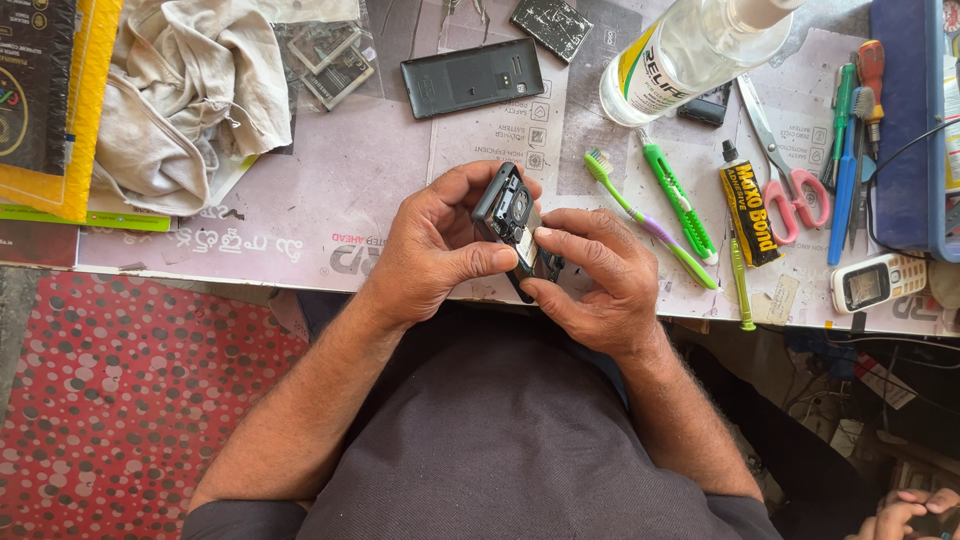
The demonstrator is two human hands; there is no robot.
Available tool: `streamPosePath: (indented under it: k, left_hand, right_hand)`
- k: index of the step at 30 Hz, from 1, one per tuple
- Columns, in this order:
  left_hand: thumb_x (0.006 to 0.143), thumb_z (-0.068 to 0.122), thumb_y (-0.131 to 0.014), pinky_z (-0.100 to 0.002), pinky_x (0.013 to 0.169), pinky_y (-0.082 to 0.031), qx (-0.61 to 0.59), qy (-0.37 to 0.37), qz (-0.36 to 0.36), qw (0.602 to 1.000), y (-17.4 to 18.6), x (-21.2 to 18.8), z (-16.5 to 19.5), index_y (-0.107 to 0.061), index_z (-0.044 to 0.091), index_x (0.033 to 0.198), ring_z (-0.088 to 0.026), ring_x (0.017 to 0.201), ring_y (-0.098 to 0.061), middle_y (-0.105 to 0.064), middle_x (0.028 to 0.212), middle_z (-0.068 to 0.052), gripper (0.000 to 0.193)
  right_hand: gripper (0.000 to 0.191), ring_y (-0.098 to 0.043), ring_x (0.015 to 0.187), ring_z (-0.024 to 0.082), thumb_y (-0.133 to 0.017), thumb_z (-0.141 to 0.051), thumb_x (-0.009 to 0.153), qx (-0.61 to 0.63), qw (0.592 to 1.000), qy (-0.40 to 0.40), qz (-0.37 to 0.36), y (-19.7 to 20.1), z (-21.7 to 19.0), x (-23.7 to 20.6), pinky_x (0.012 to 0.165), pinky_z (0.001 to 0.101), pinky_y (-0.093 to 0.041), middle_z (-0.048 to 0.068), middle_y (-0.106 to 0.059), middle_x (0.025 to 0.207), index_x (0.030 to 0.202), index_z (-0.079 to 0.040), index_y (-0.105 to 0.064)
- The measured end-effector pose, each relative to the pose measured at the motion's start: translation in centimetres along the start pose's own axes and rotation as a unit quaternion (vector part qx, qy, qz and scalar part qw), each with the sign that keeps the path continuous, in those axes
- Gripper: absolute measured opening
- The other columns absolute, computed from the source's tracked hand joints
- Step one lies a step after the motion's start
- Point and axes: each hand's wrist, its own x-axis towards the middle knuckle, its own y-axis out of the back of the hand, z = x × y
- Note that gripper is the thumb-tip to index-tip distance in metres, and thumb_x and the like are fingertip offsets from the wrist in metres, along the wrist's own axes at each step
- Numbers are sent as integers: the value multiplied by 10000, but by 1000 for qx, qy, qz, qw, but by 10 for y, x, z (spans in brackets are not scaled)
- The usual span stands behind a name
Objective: The person cleans a small metallic component with a toothbrush, then places it onto a mobile phone motherboard. They align and press the component into place, then insert the motherboard into the phone's front housing. The person continues to adjust the component within the housing.
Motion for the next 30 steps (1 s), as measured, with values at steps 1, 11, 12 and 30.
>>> streamPosePath:
  k: [1, 11, 12, 30]
  left_hand:
    - [889, 112, -850, -377, 1128, -588, -1, -1, -1, 1000, 0, 0, 0, -547, 3, 1442, -194, 1232, -670, -664, 1333, -114, 641]
    - [896, 108, -836, -372, 1141, -581, 11, -14, 0, 1000, 1, -1, 0, -532, 2, 1452, -193, 1246, -668, -659, 1365, -124, 643]
    - [894, 106, -837, -373, 1138, -581, 9, -13, 1, 1000, 0, -2, 0, -530, 1, 1452, -193, 1243, -669, -659, 1364, -124, 645]
    - [893, 116, -840, -370, 1138, -582, 18, -12, 7, 1000, -2, -2, 1, -530, -2, 1453, -191, 1240, -671, -657, 1367, -125, 651]
  right_hand:
    - [490, -718, 1100, 268, -907, -178, 794, -1, 1000, 0, 1, 0, 0, 0, 924, 366, -604, 147, -688, 1213, 1216, -59, -688]
    - [475, -720, 1095, 269, -897, -151, 795, -14, 1000, -1, 6, -1, -3, -1, 919, 363, -603, 150, -693, 1210, 1210, -51, -690]
    - [475, -719, 1094, 268, -897, -151, 794, -14, 1000, -1, 6, -1, -3, -1, 920, 364, -602, 148, -693, 1210, 1210, -51, -689]
    - [471, -723, 1102, 258, -898, -153, 793, -11, 1000, -12, 9, -1, -1, -4, 922, 359, -613, 141, -696, 1211, 1206, -57, -693]
